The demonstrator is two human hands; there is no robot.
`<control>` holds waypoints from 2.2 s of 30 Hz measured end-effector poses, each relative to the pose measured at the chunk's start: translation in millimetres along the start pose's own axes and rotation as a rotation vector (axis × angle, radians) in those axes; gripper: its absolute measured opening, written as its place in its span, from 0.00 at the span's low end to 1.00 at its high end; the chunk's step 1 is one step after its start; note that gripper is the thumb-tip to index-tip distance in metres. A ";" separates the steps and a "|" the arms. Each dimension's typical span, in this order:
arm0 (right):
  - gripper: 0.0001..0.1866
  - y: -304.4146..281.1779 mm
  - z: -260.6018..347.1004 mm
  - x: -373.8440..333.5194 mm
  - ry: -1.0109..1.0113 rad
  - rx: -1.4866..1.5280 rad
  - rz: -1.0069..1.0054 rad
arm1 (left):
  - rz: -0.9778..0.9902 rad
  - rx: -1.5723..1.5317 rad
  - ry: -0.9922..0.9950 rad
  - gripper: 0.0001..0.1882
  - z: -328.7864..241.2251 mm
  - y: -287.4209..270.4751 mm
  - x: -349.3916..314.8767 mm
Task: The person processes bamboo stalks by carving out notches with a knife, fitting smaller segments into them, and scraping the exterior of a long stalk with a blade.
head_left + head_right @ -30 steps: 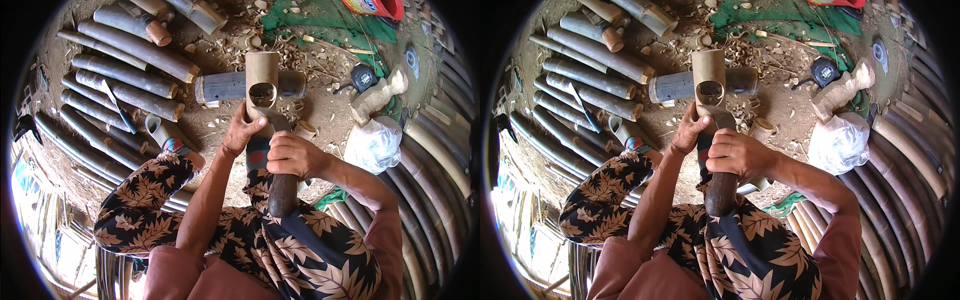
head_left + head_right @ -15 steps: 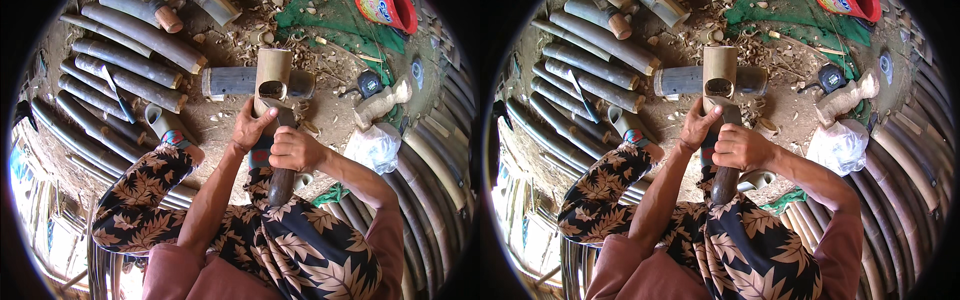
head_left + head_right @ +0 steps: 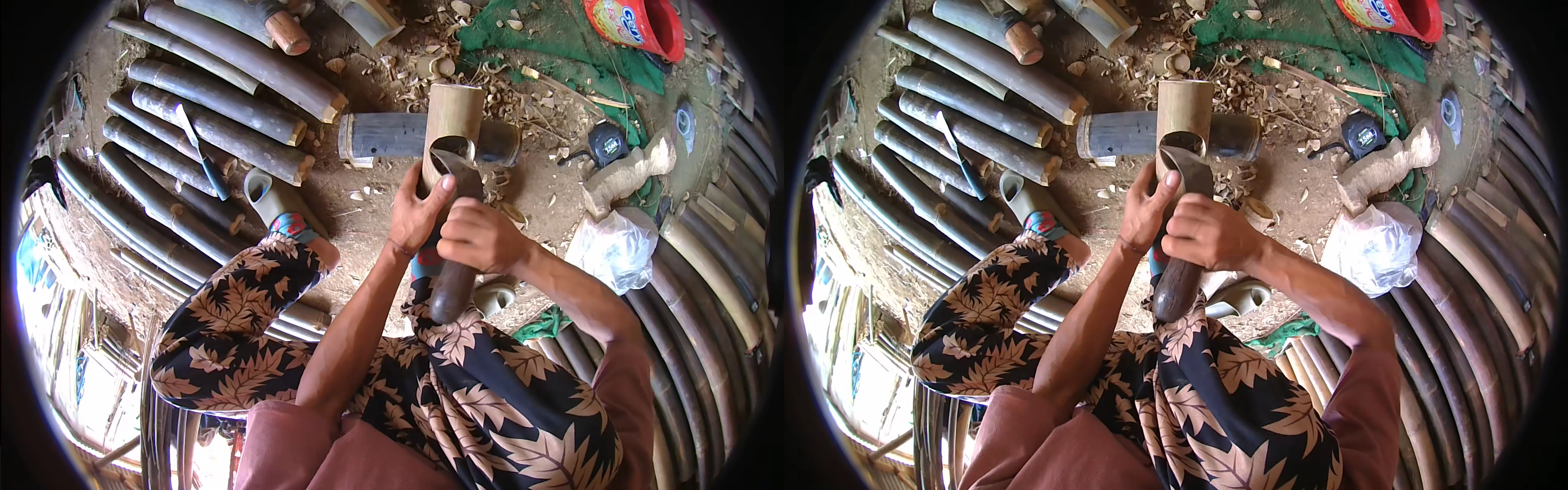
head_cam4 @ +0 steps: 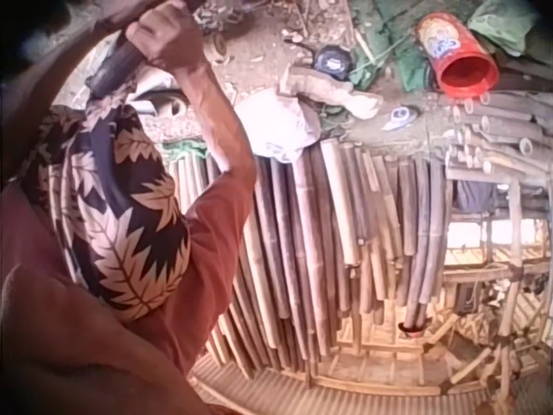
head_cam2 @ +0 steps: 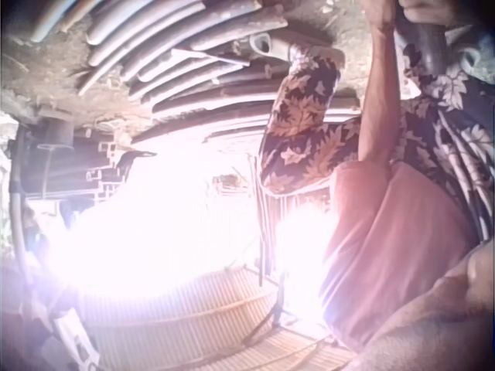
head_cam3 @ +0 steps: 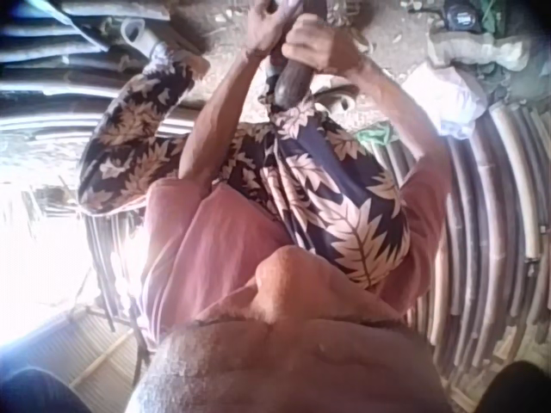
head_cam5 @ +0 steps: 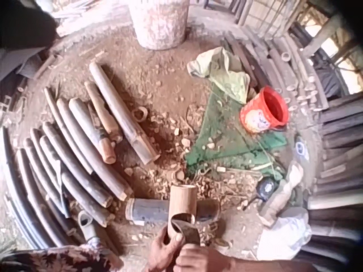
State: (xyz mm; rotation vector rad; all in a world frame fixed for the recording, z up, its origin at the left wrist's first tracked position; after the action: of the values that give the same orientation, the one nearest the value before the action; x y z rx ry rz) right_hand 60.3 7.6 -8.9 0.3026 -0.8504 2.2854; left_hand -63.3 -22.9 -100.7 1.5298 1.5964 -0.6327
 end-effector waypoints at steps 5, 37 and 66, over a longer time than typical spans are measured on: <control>0.06 -63.9 -54.4 12.4 0.547 0.756 -1.191 | -0.024 0.101 -0.044 0.55 -10.0 -0.1 4.2; 0.34 -134.4 -215.6 11.6 0.653 -0.691 -0.037 | -0.842 0.471 -0.069 0.40 -122.6 -169.2 77.4; 0.34 -52.2 216.7 142.3 0.609 -0.710 -0.181 | 0.713 1.456 1.041 0.45 -255.5 -44.5 -118.7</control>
State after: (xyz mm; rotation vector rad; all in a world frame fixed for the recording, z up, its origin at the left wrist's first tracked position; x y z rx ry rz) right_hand -14.8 -30.8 241.7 -0.5780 -1.1576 1.6181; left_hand -169.5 112.0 127.1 3.7157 0.8336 -0.5872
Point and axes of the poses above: each hand's wrist, its own x-axis towards the middle knuckle, its own y-axis out of the palm, z = x × y, the point moved 5 cm from there along x, towards the middle knuckle, and after that the axes turned 9 degrees about -y, right-handed, at the moved point
